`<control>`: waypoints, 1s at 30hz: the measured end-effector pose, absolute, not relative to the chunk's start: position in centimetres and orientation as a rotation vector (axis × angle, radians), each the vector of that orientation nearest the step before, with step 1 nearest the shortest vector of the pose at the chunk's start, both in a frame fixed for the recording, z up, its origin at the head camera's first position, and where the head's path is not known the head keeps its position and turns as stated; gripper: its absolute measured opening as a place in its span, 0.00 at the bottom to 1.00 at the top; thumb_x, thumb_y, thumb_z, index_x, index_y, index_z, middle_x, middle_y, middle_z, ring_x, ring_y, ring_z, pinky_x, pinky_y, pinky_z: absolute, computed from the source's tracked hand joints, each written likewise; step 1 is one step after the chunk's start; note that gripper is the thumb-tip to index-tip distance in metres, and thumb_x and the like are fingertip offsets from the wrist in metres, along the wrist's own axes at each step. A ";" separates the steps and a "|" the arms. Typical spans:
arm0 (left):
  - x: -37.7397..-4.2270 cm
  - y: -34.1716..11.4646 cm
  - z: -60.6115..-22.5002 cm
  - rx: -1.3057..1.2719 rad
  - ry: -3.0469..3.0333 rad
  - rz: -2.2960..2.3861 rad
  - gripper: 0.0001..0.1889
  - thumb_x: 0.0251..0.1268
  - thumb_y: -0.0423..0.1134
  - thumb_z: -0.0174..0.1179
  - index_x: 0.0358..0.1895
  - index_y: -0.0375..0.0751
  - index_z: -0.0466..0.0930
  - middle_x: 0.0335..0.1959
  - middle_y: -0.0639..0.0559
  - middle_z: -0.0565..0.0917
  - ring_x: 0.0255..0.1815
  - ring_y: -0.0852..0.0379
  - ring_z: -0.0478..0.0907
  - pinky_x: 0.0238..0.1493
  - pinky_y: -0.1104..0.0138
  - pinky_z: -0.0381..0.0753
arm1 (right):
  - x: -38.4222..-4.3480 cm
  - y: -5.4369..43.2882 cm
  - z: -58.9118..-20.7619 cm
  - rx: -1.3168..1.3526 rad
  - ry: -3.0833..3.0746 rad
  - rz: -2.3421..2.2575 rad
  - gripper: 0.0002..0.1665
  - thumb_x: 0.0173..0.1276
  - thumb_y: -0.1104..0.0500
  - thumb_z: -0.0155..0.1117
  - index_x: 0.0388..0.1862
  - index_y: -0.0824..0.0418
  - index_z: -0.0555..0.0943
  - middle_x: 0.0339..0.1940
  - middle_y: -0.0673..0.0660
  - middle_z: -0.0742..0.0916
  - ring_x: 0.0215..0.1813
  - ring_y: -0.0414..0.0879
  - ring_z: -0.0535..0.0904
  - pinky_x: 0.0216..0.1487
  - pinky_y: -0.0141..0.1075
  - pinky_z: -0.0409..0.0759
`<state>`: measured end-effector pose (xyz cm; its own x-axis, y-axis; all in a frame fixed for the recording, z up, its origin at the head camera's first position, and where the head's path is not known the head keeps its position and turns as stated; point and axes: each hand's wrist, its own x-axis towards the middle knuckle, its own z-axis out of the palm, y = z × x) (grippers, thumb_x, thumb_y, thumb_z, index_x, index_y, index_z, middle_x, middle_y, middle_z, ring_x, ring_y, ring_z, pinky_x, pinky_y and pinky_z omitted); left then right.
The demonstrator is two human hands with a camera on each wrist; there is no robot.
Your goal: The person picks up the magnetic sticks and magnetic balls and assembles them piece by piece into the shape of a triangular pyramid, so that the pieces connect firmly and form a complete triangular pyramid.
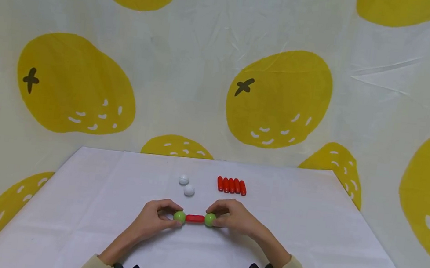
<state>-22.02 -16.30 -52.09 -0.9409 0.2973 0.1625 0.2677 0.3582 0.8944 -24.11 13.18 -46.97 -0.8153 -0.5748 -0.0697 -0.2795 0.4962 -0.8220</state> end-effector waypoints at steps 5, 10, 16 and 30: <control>-22.0 -16.3 -52.2 0.530 2.556 1.686 0.18 0.54 0.39 0.79 0.49 0.45 0.89 0.46 0.50 0.89 0.45 0.63 0.84 0.39 0.73 0.84 | -24.1 13.1 -47.1 -0.708 2.420 -1.232 0.17 0.67 0.62 0.70 0.56 0.60 0.86 0.50 0.53 0.90 0.52 0.47 0.82 0.52 0.33 0.82; -22.0 -16.3 -52.1 0.525 2.552 1.693 0.18 0.53 0.39 0.79 0.49 0.45 0.89 0.45 0.50 0.90 0.44 0.63 0.84 0.39 0.73 0.84 | -24.2 13.1 -47.0 -0.722 2.430 -1.225 0.19 0.67 0.62 0.71 0.57 0.60 0.85 0.50 0.54 0.90 0.52 0.47 0.83 0.53 0.35 0.83; -22.1 -16.2 -52.3 0.527 2.559 1.696 0.18 0.52 0.38 0.80 0.48 0.46 0.89 0.45 0.49 0.90 0.44 0.63 0.84 0.38 0.73 0.84 | -24.3 13.5 -46.8 -0.724 2.444 -1.227 0.20 0.68 0.62 0.69 0.59 0.61 0.83 0.51 0.55 0.90 0.54 0.49 0.84 0.54 0.36 0.82; -22.2 -16.4 -52.5 0.514 2.563 1.674 0.18 0.53 0.39 0.80 0.49 0.47 0.89 0.45 0.53 0.89 0.44 0.66 0.84 0.39 0.71 0.85 | -25.7 14.5 -45.8 -0.656 2.476 -1.321 0.17 0.70 0.63 0.68 0.56 0.65 0.83 0.51 0.64 0.89 0.51 0.49 0.84 0.49 0.37 0.86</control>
<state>-22.21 -16.42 -52.50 -0.9445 0.2933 0.1478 0.2531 0.3636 0.8965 -25.72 14.55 -45.78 -0.8645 -0.5024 -0.0154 -0.2670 0.4850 -0.8328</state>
